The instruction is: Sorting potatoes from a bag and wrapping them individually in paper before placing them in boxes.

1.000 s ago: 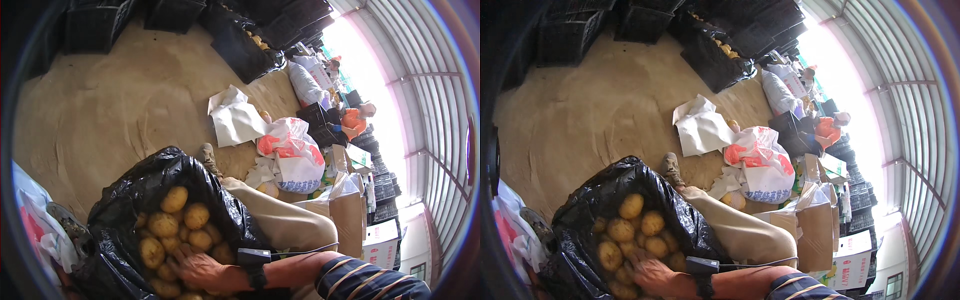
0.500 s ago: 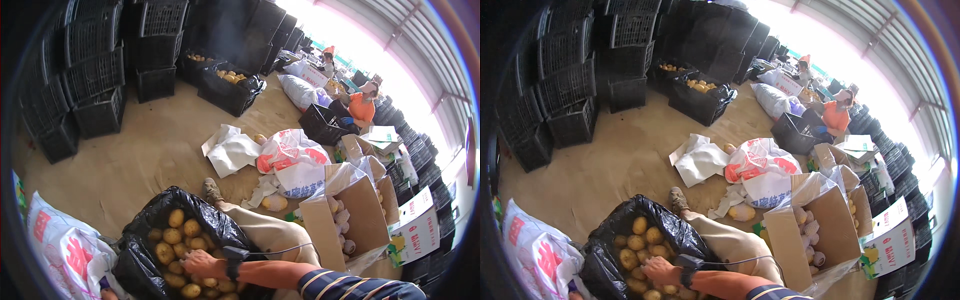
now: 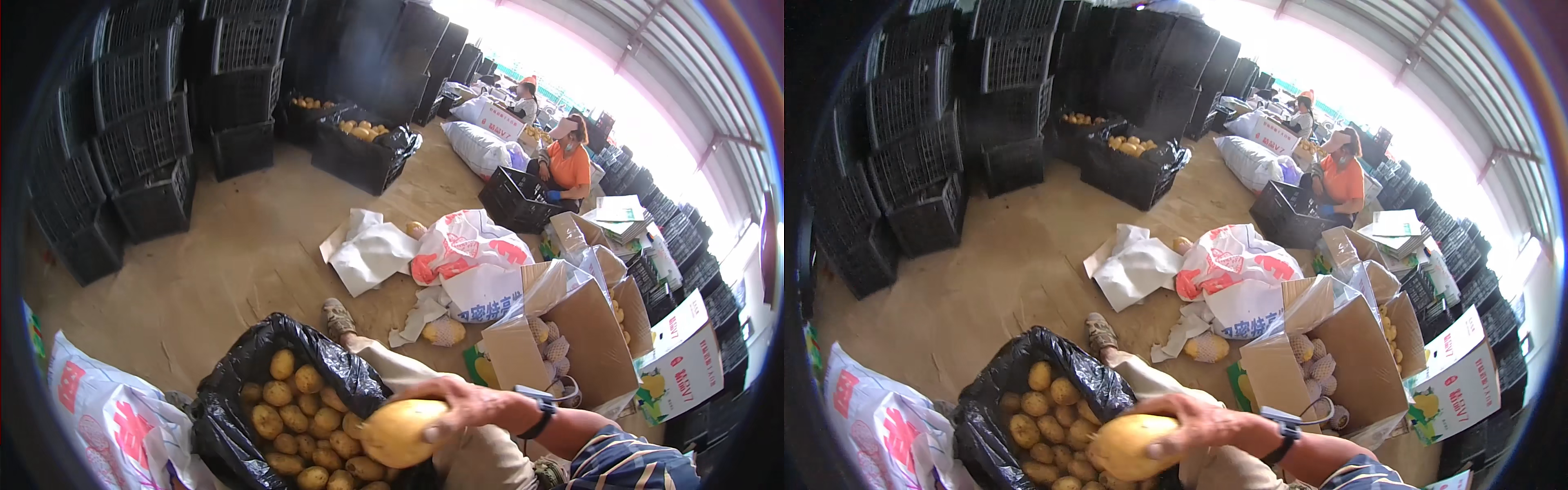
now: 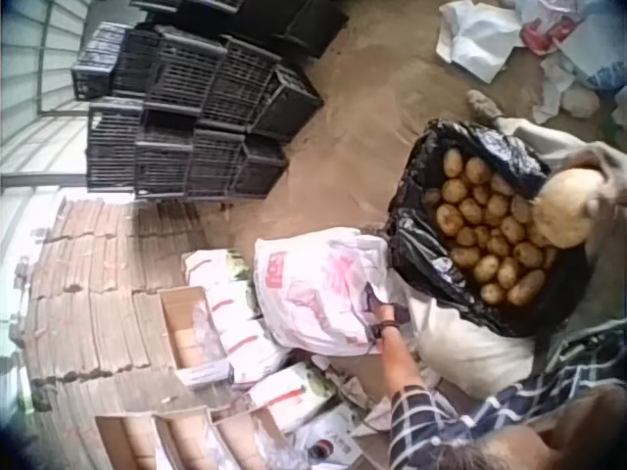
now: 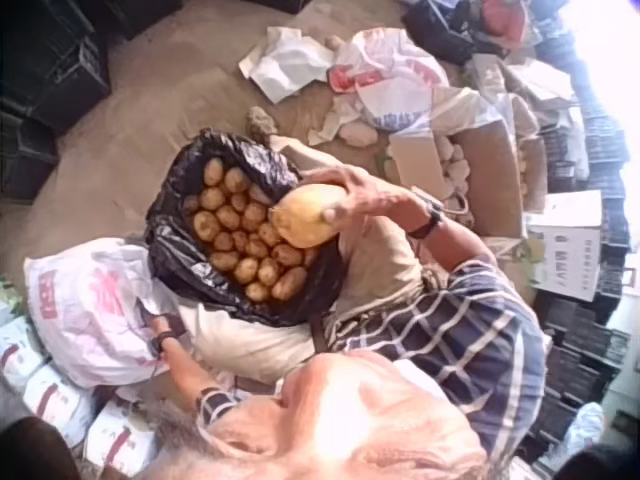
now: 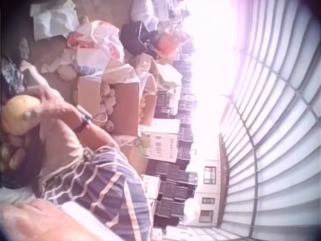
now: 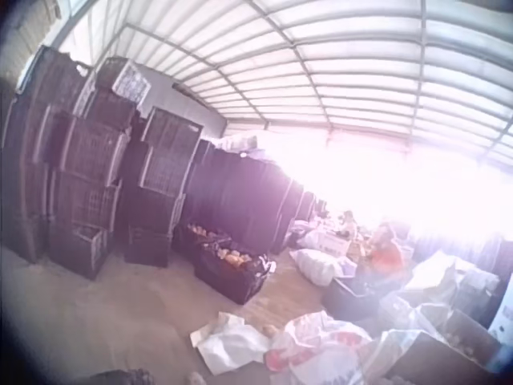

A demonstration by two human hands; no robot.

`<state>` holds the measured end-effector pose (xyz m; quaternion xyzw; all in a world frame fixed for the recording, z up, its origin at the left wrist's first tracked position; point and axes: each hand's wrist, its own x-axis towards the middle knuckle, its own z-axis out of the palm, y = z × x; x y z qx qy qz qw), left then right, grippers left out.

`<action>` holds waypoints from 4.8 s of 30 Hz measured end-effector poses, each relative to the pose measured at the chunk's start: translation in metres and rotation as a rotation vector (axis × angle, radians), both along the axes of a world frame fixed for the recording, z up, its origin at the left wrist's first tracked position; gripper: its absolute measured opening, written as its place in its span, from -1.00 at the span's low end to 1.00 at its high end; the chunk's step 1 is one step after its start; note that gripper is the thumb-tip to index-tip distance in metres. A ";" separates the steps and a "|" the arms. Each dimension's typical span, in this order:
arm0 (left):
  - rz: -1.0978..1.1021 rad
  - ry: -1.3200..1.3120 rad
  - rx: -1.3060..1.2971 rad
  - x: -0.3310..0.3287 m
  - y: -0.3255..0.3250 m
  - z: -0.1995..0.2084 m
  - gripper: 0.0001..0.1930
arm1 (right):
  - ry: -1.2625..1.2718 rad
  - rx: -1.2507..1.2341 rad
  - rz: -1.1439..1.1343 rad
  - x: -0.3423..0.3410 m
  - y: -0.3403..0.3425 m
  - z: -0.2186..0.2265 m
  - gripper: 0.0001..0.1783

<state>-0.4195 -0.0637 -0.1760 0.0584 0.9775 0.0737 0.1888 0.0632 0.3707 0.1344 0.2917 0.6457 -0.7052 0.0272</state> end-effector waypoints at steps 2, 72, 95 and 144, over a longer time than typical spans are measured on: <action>0.034 -0.012 -0.016 -0.017 -0.004 -0.017 -0.50 | -0.028 -0.100 0.028 0.011 0.008 -0.006 0.07; -1.275 0.444 0.436 0.348 0.156 0.101 -0.59 | 0.321 -0.298 0.054 0.102 -0.084 -0.095 0.01; -0.968 -0.146 0.913 0.415 0.154 0.212 -0.39 | 0.497 -1.096 -0.012 0.099 -0.145 -0.105 -0.36; -0.454 -0.930 0.848 0.508 0.224 0.197 -0.79 | -1.216 1.070 -0.670 0.463 -0.018 -0.110 -0.44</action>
